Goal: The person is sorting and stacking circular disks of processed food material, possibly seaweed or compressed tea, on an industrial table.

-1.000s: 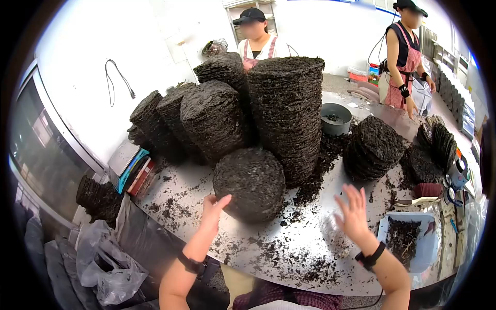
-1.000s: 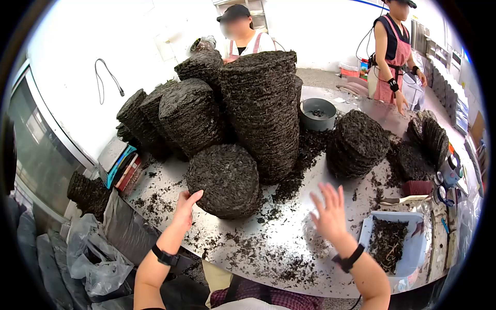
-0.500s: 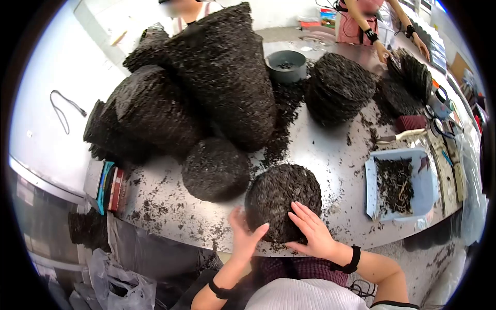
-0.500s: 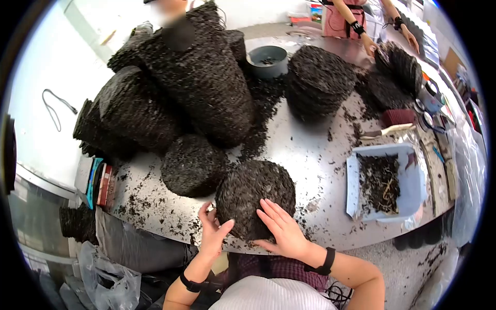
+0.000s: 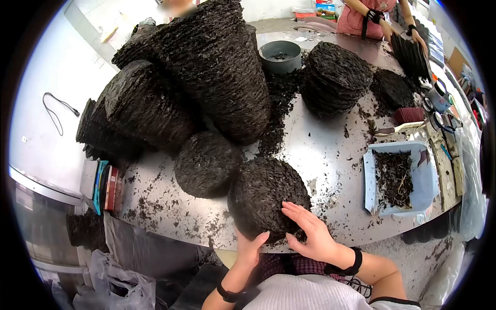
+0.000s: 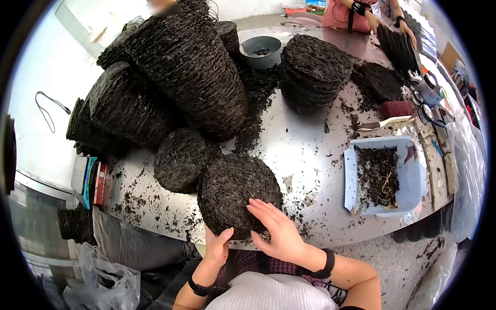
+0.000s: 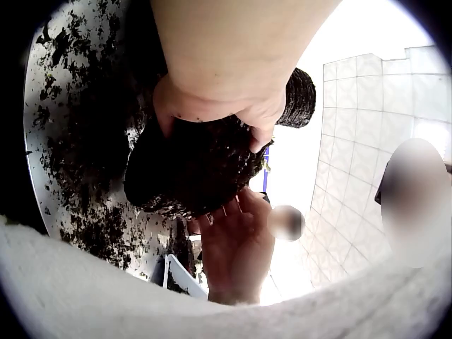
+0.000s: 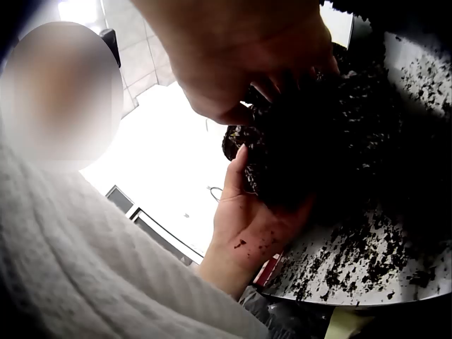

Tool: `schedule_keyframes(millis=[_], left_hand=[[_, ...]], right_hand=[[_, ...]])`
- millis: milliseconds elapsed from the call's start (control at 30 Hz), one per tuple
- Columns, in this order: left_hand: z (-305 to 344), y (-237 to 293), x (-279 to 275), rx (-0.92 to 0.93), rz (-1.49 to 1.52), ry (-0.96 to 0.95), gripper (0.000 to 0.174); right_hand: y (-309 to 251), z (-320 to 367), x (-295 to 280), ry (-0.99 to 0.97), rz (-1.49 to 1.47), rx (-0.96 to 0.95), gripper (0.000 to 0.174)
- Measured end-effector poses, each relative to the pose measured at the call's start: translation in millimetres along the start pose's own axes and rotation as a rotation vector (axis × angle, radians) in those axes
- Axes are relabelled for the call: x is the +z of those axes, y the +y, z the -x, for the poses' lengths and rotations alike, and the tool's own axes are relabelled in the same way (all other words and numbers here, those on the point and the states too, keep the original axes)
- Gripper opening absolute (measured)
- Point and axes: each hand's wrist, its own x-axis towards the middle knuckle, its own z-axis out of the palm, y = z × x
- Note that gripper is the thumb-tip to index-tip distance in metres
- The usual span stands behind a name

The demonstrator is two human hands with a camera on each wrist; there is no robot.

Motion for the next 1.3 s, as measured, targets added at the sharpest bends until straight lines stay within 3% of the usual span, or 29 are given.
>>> schedule_keyframes(millis=[67,167,300,367,433,500,567,600,667,700,733,767,800,867,900,933,967,1133,1200,1233,1267,1300], left_hand=[[2,-4,-5,0.048,-0.08,0.019,0.097],[6,-8,-6,0.123,-0.2,0.024,0.099],[6,-8,0,0.18,-0.225,0.017,0.099],[5,-12,-7,0.179,-0.241,0.02,0.099],[4,-17,-17,0.191,-0.267,0.026,0.102],[8,-18,-27,0.156,-0.184,0.045,0.105],[15,-17,-37,0.149,-0.127,0.077,0.103],[20,-16,-41,0.158,-0.112,0.098,0.099],[27,-13,-53,0.159,-0.13,0.093,0.097],[29,-9,-56,0.141,-0.17,0.056,0.111],[32,-6,-54,0.144,-0.184,0.055,0.111],[37,-3,-50,0.145,-0.197,0.059,0.111],[43,4,-37,0.125,-0.196,0.071,0.115],[49,-4,-26,0.179,-0.289,0.047,0.114],[49,-6,-22,0.217,-0.336,0.033,0.114],[45,-3,-20,0.231,-0.532,-0.034,0.105],[46,-3,-12,0.275,-0.636,-0.022,0.094],[37,-1,3,0.278,-0.476,0.085,0.09],[37,-9,-13,0.233,-0.507,0.05,0.111],[36,-14,-24,0.209,-0.523,0.023,0.121],[33,-18,-30,0.273,-0.566,0.001,0.121],[32,-20,-35,0.283,-0.54,-0.002,0.12]], right_hand=[[0,2,0,0.006,-0.116,0.05,0.061],[-10,1,0,0.011,-0.066,0.112,0.063],[-2,3,3,0.071,-0.137,0.137,0.05],[4,2,-2,0.161,-0.25,0.239,0.042],[5,5,-16,0.136,-0.311,0.469,0.037],[30,14,-10,0.558,-0.362,0.366,0.031],[45,14,-27,0.717,-0.545,0.365,0.029],[59,20,-36,0.733,-0.628,0.472,0.027],[90,28,-33,0.865,-0.65,0.634,0.05],[102,34,-27,0.941,-0.574,0.677,0.059],[105,40,-23,0.89,-0.42,0.683,0.074],[102,45,-14,0.847,-0.404,0.553,0.07],[84,47,-13,0.655,-0.239,0.458,0.06],[47,41,-6,0.293,-0.517,0.279,0.045],[24,33,-9,0.122,-0.259,0.146,0.052],[6,26,-5,0.042,-0.196,0.074,0.06],[-8,18,-1,0.013,-0.214,0.048,0.065],[-6,1,13,-0.012,-0.433,0.13,0.055],[0,3,9,-0.059,-0.498,0.17,0.051],[-4,3,7,0.007,-0.636,0.216,0.049],[-10,4,-4,-0.019,-0.555,0.398,0.047],[-9,5,-14,0.069,-0.441,0.413,0.046]])
